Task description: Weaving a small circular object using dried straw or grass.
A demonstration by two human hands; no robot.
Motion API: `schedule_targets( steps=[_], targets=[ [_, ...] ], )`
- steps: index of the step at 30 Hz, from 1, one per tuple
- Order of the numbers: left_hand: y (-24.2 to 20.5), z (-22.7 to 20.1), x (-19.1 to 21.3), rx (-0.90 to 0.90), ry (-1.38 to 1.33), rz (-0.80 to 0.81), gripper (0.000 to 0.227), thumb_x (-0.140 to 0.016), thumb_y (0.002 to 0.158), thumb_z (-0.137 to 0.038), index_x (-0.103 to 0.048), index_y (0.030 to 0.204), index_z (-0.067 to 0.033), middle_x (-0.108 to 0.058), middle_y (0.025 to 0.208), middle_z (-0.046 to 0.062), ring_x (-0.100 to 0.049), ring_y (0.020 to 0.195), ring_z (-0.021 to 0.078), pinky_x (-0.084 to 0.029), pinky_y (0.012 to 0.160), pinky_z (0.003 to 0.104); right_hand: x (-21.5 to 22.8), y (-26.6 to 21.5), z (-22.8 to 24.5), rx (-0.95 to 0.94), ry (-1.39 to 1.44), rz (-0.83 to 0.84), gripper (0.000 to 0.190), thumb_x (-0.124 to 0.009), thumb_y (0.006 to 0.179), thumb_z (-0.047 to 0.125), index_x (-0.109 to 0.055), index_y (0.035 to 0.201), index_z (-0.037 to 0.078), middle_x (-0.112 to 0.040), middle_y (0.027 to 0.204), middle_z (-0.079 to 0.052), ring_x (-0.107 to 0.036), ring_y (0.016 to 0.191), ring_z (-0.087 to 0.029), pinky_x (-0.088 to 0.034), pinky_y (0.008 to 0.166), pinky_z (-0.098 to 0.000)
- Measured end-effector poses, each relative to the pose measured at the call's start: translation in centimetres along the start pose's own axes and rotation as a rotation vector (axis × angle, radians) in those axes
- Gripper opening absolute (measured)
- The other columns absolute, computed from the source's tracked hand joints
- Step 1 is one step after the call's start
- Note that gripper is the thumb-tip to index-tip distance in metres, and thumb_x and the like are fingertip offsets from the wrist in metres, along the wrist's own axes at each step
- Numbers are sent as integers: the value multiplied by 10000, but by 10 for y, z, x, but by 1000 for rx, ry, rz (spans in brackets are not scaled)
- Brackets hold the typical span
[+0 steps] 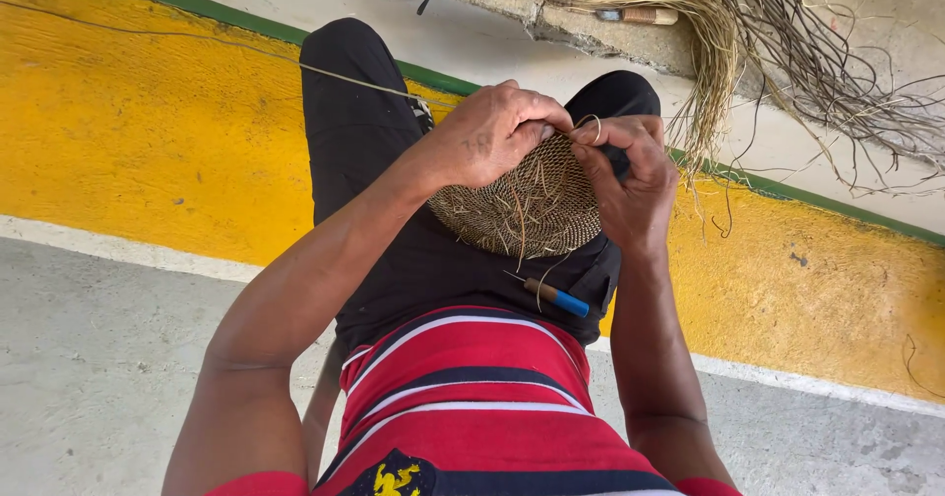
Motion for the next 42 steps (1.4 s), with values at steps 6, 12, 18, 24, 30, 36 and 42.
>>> schedule_targets(
  steps=[6,12,18,24,30,36,42],
  targets=[
    [-5,-2,0,-137,3,-66,214,-625,941,-11,-747,1108,-66,-782,1004,101,-736,840,249,-560,797,375,-11,-4,2,133,-199,-6,216,-840,897,-29,-732,1044,87,-667,1064,-57,-613,1021,-188,-520,882,-324],
    [-23,-13,1,-168,143,-153,201,-673,982,-66,-746,1132,-178,-753,919,-8,-630,814,194,-439,821,403,18,15,-65,-49,524,396,102,-701,971,39,-733,1063,71,-728,1021,-61,-690,846,-126,-600,701,-280],
    [-37,-33,1,-182,192,-105,269,-671,1004,-79,-740,1203,-246,-657,803,-67,-553,821,145,-338,882,373,18,48,-19,53,309,725,148,-714,973,63,-716,1110,7,-714,981,-81,-684,876,-129,-561,737,-286],
    [-41,-53,6,-300,232,-10,270,-680,1012,-106,-705,1245,-239,-663,859,-71,-538,921,153,-346,909,373,20,42,-42,46,438,627,64,-709,1025,111,-698,1039,50,-676,894,-46,-637,816,-103,-533,719,-257],
    [-68,-81,12,-272,503,-25,335,-680,984,-93,-674,1309,-176,-704,1032,-82,-550,967,161,-373,918,357,37,-8,-7,-291,579,378,366,-724,968,227,-661,1274,36,-708,1150,-53,-692,1097,-136,-560,900,-280],
    [-119,-105,-5,-259,589,-239,333,-827,956,-190,-631,1204,-86,-690,1150,30,-592,1042,193,-437,937,383,1,-87,36,-80,219,208,274,-788,910,83,-732,1178,90,-731,1124,-71,-680,1060,-234,-539,927,-370],
    [-152,-94,-19,-156,646,-406,539,-951,783,-444,-547,934,-121,-523,865,16,-535,847,192,-429,745,362,-5,-112,34,5,268,200,285,-763,891,87,-741,1174,118,-735,1154,-38,-662,1072,-212,-528,933,-364]
  ],
)
Point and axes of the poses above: each hand's wrist, its own y-axis towards the middle knuckle, its own x-axis out of the back of the hand, z = x × y, the point moved 3 cm from there along y, towards the middle knuckle
